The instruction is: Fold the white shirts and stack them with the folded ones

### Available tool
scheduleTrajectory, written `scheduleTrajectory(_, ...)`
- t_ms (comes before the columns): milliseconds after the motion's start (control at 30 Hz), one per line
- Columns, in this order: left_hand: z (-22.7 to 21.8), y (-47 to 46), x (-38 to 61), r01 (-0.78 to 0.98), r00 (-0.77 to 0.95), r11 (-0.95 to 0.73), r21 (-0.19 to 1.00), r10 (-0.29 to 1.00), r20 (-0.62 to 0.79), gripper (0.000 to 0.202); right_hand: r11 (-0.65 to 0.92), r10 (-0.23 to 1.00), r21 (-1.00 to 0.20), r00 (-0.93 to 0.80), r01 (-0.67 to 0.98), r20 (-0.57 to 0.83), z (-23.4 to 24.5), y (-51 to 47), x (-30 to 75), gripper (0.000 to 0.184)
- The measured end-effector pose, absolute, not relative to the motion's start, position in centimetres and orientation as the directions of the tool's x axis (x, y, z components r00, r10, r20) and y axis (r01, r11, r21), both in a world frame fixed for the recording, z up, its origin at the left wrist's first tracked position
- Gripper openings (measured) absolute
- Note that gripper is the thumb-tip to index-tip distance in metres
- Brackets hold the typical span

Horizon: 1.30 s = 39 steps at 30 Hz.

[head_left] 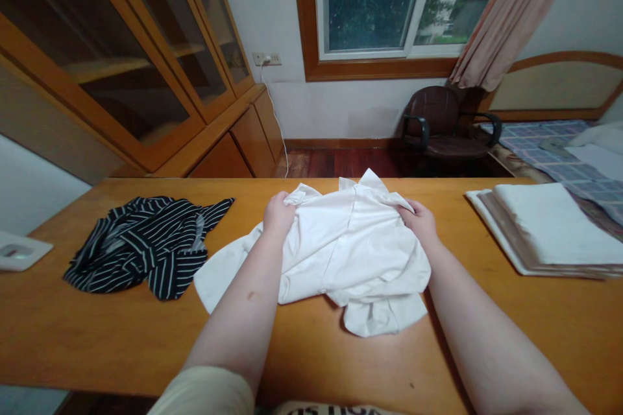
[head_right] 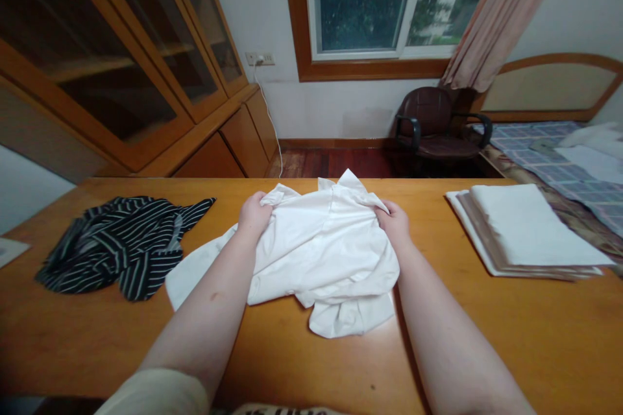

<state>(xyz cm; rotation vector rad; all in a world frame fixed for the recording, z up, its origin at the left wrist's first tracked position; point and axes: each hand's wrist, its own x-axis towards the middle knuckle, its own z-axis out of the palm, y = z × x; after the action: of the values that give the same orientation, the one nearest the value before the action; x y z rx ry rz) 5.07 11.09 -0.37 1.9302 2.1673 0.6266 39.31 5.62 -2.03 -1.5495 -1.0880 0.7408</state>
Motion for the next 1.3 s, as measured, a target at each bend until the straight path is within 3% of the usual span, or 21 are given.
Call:
scheduleTrajectory(133,-0.4,11.0,4.9,0.94,-0.176,0.165,0.298,0.984,0.009,0.032,-0.131,0.926,-0.897,0.376,0.423,0.041,-2.0,5.7,39.7,0.027)
scheduleTrajectory(233,-0.3,10.6,5.6,0.958,-0.189,0.17,0.232,0.98,0.065,0.055,-0.134,0.942,-0.875,0.334,0.465,0.033,-2.1,5.7,39.9,0.023)
scheduleTrajectory(333,-0.3,10.1,6.7,0.992,0.007,-0.03,0.121,0.983,0.185,0.072,-0.06,0.957,-0.943,0.287,0.327,0.038,-2.3,5.9,39.8,0.03)
scheduleTrajectory(400,-0.3,9.7,7.3,0.974,0.188,-0.205,0.098,0.969,0.158,0.074,-0.01,0.969,-0.978,0.245,0.207,0.041,-2.5,6.0,39.6,0.039)
scheduleTrajectory(533,-0.2,9.4,7.8,0.916,0.347,-0.344,0.209,0.938,0.022,0.064,-0.035,0.991,-0.997,0.131,0.068,-0.026,-2.4,6.1,39.4,0.048)
scheduleTrajectory(667,0.4,9.6,7.7,0.942,0.146,-0.139,0.306,0.989,0.001,0.05,-0.087,0.994,-0.996,0.069,-0.035,-0.089,-1.9,5.7,39.6,0.047)
scheduleTrajectory(733,0.6,9.8,7.6,0.953,0.076,-0.064,0.295,0.997,-0.027,0.049,-0.075,0.996,-0.997,0.046,-0.034,-0.077,-1.7,5.5,39.4,0.046)
scheduleTrajectory(900,0.5,9.8,7.8,0.966,0.173,-0.154,0.207,0.982,-0.079,0.035,-0.097,0.995,-0.986,0.023,0.136,-0.095,-1.7,5.8,38.6,0.039)
scheduleTrajectory(1000,0.5,9.6,7.8,0.966,0.157,-0.155,0.207,0.988,0.007,0.026,-0.054,0.999,-0.979,0.007,0.199,-0.054,-1.8,5.7,38.5,0.04)
scheduleTrajectory(1133,0.9,9.5,7.7,0.962,0.025,-0.093,0.255,0.966,0.259,0.02,-0.023,1.0,-0.936,0.007,0.351,-0.022,-1.9,5.4,38.6,0.033)
scheduleTrajectory(1300,1.5,9.3,7.3,0.937,-0.106,-0.071,0.342,0.874,0.474,0.016,0.038,0.963,-0.892,0.222,0.45,0.153,-2.3,5.6,38.9,0.019)
